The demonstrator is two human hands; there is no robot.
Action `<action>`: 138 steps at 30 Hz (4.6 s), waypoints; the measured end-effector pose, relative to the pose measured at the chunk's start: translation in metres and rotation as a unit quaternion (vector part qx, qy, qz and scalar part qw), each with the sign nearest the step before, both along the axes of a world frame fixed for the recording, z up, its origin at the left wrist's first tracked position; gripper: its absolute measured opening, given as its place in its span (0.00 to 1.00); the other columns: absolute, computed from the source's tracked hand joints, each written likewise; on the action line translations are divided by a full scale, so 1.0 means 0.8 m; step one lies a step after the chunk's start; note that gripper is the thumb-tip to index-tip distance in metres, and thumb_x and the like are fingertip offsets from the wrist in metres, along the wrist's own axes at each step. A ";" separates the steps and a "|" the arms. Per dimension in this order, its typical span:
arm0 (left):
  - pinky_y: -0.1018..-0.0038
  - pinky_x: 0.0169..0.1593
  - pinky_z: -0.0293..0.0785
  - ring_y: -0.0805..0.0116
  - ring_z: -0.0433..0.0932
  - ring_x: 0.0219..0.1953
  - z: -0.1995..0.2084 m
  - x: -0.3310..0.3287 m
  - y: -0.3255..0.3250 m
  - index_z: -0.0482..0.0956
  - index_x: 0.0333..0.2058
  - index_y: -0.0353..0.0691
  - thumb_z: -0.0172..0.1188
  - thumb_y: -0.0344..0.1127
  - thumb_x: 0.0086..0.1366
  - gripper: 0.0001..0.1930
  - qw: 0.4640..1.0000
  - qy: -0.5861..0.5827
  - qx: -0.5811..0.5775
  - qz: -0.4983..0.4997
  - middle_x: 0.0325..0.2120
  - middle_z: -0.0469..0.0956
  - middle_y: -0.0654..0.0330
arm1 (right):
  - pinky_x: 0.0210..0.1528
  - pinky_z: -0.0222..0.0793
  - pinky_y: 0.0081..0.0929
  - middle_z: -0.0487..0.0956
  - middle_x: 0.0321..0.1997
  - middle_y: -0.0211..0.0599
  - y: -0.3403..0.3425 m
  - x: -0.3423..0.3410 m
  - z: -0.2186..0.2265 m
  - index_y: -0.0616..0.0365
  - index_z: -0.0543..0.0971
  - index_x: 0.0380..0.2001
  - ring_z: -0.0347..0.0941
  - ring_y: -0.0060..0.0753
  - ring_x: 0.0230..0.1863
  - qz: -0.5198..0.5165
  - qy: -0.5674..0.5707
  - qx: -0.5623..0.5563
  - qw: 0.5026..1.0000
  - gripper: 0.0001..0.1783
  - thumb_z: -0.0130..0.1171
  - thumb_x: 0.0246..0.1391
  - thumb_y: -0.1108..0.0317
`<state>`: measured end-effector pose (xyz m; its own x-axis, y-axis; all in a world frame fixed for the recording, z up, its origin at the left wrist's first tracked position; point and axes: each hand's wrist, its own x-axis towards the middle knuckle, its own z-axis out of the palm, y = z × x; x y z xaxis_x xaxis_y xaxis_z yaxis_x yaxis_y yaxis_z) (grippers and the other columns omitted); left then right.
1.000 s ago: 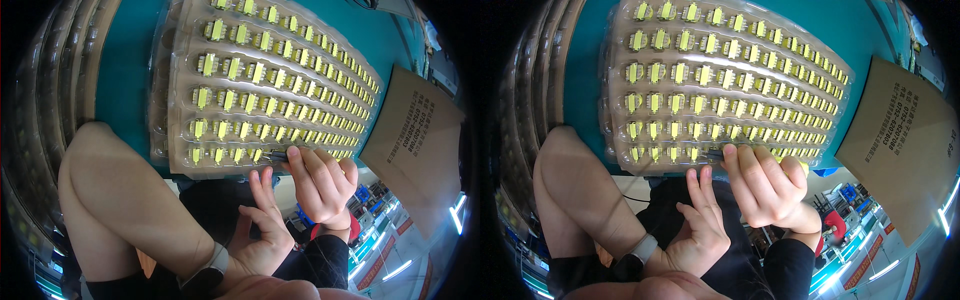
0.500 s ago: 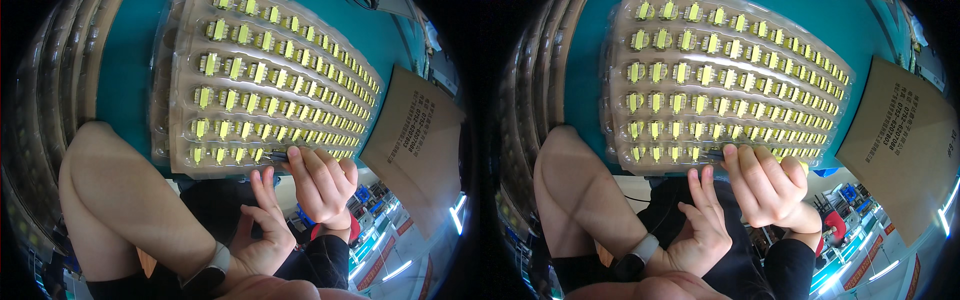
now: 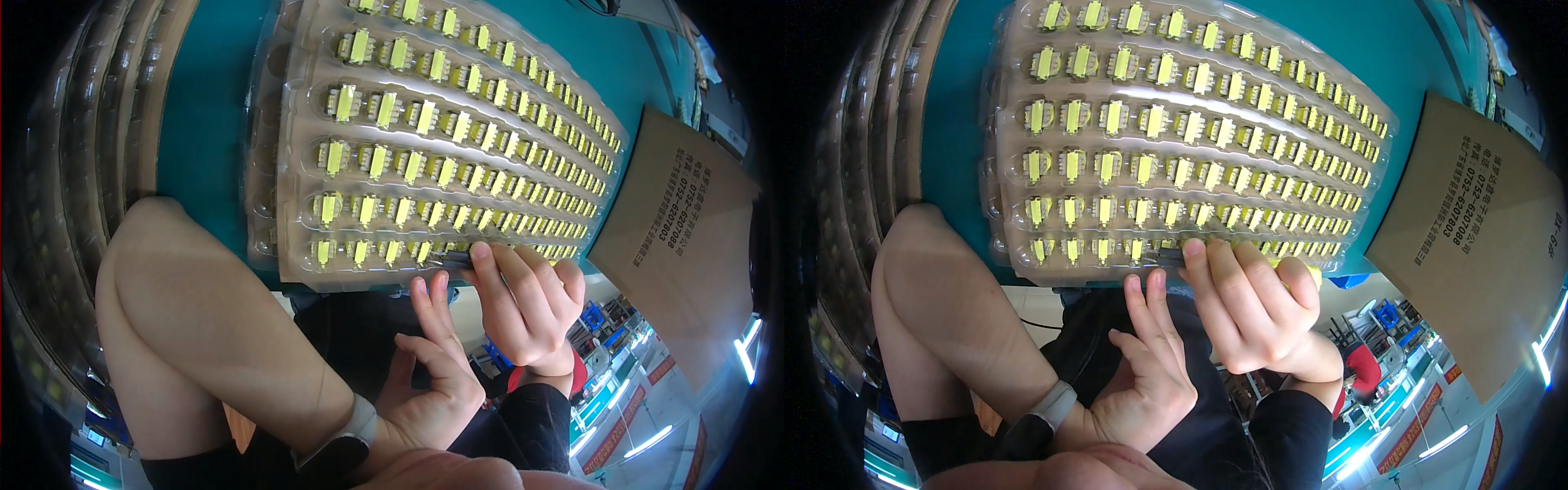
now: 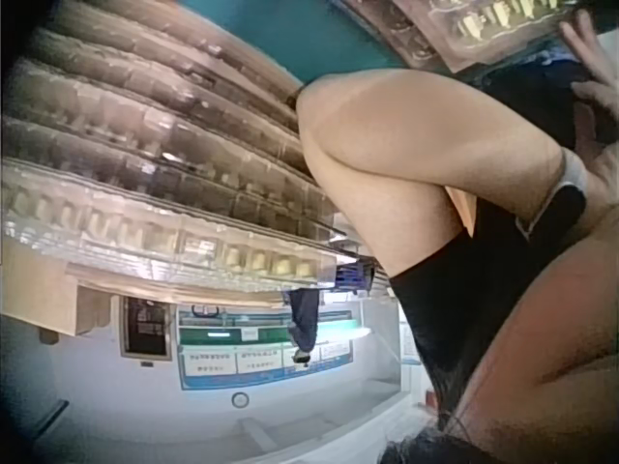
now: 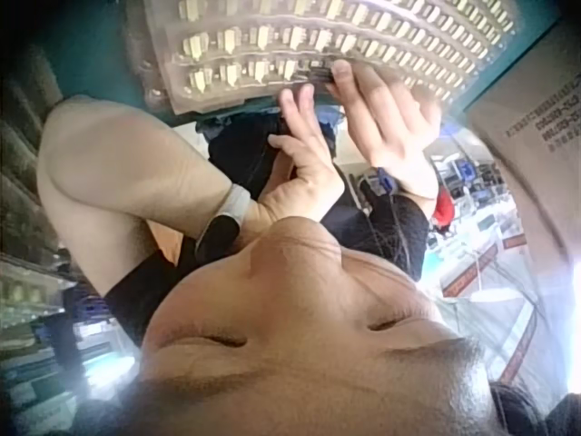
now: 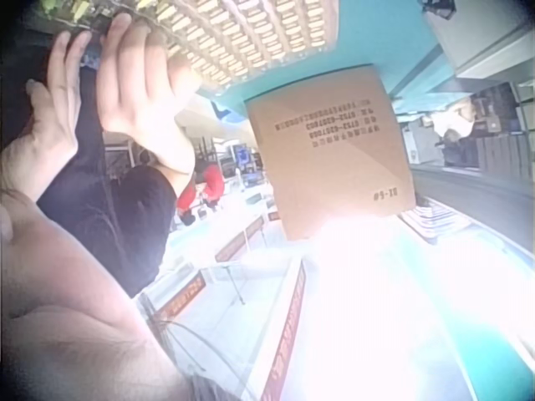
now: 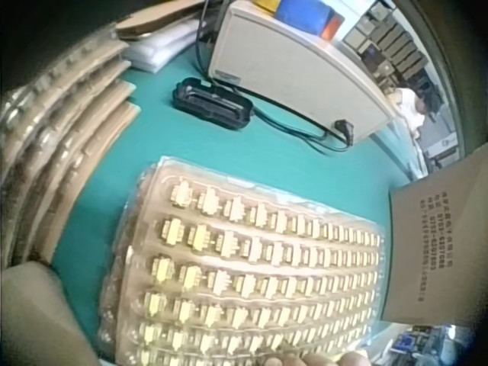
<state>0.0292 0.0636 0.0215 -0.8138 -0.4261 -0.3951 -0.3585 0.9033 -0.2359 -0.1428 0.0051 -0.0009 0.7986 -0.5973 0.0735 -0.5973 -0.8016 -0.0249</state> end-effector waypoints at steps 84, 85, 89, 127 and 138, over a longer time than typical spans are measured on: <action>0.71 0.32 0.84 0.47 0.90 0.45 -0.006 0.006 -0.004 0.87 0.44 0.26 0.63 0.22 0.63 0.11 1.000 0.020 -0.001 -0.022 0.46 0.88 0.42 | 0.37 0.62 0.23 0.84 0.39 0.35 -0.025 0.003 -0.010 0.65 0.88 0.44 0.82 0.28 0.37 -0.030 -0.003 -0.033 0.999 0.23 0.66 0.40 0.69; 0.71 0.32 0.84 0.47 0.90 0.45 -0.006 0.006 -0.003 0.86 0.44 0.26 0.62 0.22 0.63 0.11 1.000 0.021 0.000 -0.021 0.46 0.88 0.42 | 0.37 0.62 0.23 0.84 0.39 0.35 -0.025 0.003 -0.011 0.65 0.88 0.44 0.82 0.28 0.37 -0.029 -0.005 -0.035 0.999 0.23 0.67 0.40 0.69; 0.72 0.32 0.84 0.46 0.90 0.45 -0.006 0.004 -0.001 0.86 0.44 0.26 0.62 0.22 0.64 0.11 0.999 0.027 0.004 -0.017 0.46 0.87 0.42 | 0.37 0.62 0.24 0.85 0.39 0.35 -0.024 0.000 -0.011 0.65 0.88 0.44 0.82 0.28 0.37 -0.031 -0.010 -0.035 0.999 0.23 0.67 0.40 0.69; 0.71 0.31 0.85 0.45 0.89 0.46 -0.006 -0.001 -0.008 0.86 0.50 0.28 0.65 0.37 0.64 0.20 0.999 0.025 0.019 -0.017 0.51 0.86 0.42 | 0.35 0.62 0.24 0.84 0.39 0.36 -0.023 0.005 -0.005 0.66 0.88 0.44 0.82 0.28 0.35 -0.034 -0.013 -0.010 0.999 0.23 0.71 0.42 0.69; 0.71 0.32 0.85 0.45 0.89 0.46 -0.002 0.000 -0.004 0.86 0.52 0.29 0.65 0.36 0.64 0.21 0.999 0.029 0.034 -0.007 0.51 0.86 0.44 | 0.37 0.62 0.24 0.83 0.40 0.36 -0.030 0.018 -0.009 0.67 0.87 0.44 0.82 0.29 0.37 -0.002 0.005 -0.029 1.000 0.25 0.65 0.40 0.67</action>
<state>0.0290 0.0602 0.0198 -0.8417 -0.3890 -0.3745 -0.3578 0.9212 -0.1528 -0.1285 -0.0187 -0.0084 0.7973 -0.5953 0.1000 -0.6003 -0.7993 0.0280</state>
